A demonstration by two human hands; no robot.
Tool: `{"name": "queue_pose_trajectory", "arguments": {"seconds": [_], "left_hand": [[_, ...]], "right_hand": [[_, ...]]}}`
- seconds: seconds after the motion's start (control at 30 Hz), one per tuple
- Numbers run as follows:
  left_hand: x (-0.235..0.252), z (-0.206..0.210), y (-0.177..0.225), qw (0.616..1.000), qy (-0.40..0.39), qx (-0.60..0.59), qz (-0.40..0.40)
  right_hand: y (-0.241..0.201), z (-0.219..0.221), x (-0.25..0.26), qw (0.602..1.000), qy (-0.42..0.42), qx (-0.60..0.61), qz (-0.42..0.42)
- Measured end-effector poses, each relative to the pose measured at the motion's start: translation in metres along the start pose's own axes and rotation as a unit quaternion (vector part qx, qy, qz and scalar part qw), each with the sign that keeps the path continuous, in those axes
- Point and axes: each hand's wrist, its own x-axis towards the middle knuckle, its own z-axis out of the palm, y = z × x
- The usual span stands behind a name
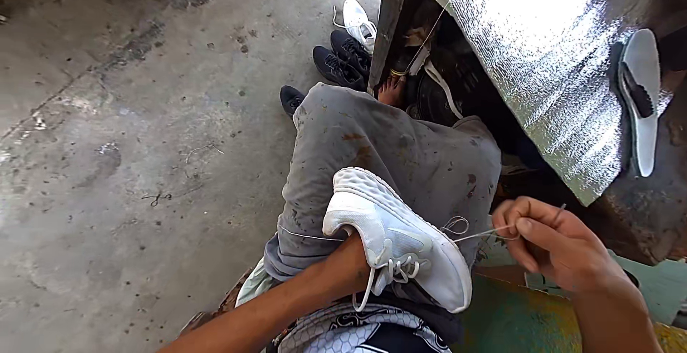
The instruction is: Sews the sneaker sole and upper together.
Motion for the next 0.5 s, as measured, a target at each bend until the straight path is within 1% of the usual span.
{"name": "queue_pose_trajectory", "arguments": {"seconds": [0.03,0.07,0.1,0.13,0.17,0.2,0.23,0.27,0.3,0.33,0.37,0.4,0.43,0.47,0.5], "left_hand": [[-0.003,0.000,-0.004,1.000,-0.005,-0.002,0.014],[-0.006,-0.001,-0.009,1.000,-0.010,0.000,0.028],[-0.009,-0.001,-0.014,0.999,-0.018,-0.001,0.034],[-0.012,-0.002,-0.016,0.999,-0.027,-0.004,0.035],[-0.014,-0.004,-0.016,0.999,-0.035,-0.003,0.036],[-0.014,-0.005,-0.015,0.998,-0.041,0.001,0.037],[-0.013,-0.005,-0.014,0.998,-0.044,0.008,0.039],[-0.012,-0.005,-0.013,0.998,-0.045,0.015,0.040],[-0.011,-0.005,-0.012,0.998,-0.044,0.016,0.040],[-0.009,-0.005,-0.011,0.998,-0.040,0.017,0.041],[-0.009,-0.005,-0.010,0.998,-0.037,0.024,0.042],[-0.009,-0.005,-0.008,0.998,-0.036,0.035,0.035],[-0.008,-0.005,-0.005,0.998,-0.036,0.053,0.022],[-0.008,-0.006,-0.001,0.996,-0.037,0.077,0.005],[-0.008,-0.007,0.003,0.993,-0.033,0.108,-0.018]], "right_hand": [[-0.002,0.000,-0.006,0.997,-0.022,0.075,0.022],[-0.001,0.001,-0.010,0.992,-0.038,0.115,0.031],[0.001,-0.001,-0.012,0.992,-0.041,0.116,0.019],[0.003,-0.004,-0.014,0.997,-0.027,0.073,-0.007],[0.006,-0.007,-0.014,0.999,-0.001,-0.012,-0.035],[0.009,-0.005,-0.012,0.990,0.041,-0.127,-0.054],[0.012,0.000,-0.008,0.960,0.085,-0.258,-0.060],[0.015,0.007,-0.003,0.917,0.113,-0.379,-0.054],[0.019,0.016,0.003,0.877,0.114,-0.464,-0.052],[0.022,0.025,0.010,0.852,0.089,-0.513,-0.055],[0.022,0.031,0.017,0.842,0.047,-0.535,-0.060],[0.022,0.033,0.023,0.841,-0.010,-0.537,-0.060],[0.020,0.028,0.028,0.849,-0.072,-0.520,-0.054],[0.016,0.016,0.030,0.859,-0.125,-0.493,-0.057],[0.010,0.000,0.029,0.868,-0.153,-0.467,-0.073]]}}
